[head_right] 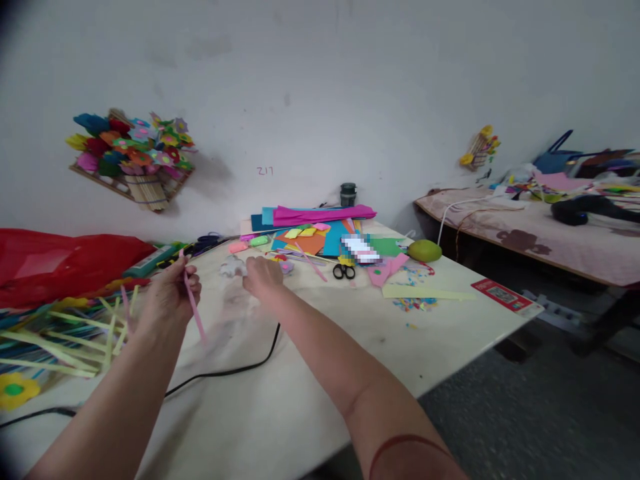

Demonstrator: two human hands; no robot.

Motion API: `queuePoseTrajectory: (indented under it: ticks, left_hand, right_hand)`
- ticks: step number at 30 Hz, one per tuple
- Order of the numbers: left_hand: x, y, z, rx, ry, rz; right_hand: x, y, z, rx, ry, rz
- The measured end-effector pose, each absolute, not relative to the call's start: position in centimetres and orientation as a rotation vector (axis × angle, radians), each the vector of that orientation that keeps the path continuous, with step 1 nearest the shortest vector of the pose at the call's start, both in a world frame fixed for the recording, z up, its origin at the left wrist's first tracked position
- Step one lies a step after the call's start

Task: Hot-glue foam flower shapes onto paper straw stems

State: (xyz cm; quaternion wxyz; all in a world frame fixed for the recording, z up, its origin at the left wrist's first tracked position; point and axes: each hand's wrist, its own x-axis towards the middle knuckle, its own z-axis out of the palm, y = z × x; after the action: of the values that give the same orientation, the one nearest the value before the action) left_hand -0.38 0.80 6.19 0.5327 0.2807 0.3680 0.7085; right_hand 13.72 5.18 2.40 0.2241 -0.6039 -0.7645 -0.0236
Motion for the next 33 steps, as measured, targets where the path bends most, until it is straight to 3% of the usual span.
queuePoseTrajectory:
  ticks: [6, 13, 33]
  left_hand:
    - [1.0, 1.8, 4.2, 0.691, 0.922, 1.622]
    - [1.9, 3.2, 2.1, 0.801, 1.031, 1.424]
    - [2.3, 2.1, 0.8, 1.021, 1.17, 1.304]
  right_hand:
    - [16.3, 7.4, 2.1, -1.635, -1.651, 0.394]
    - [18.8, 7.6, 1.7, -1.011, -1.232, 1.165]
    - [21.5, 5.1, -0.2, -0.907, -1.376, 1.44]
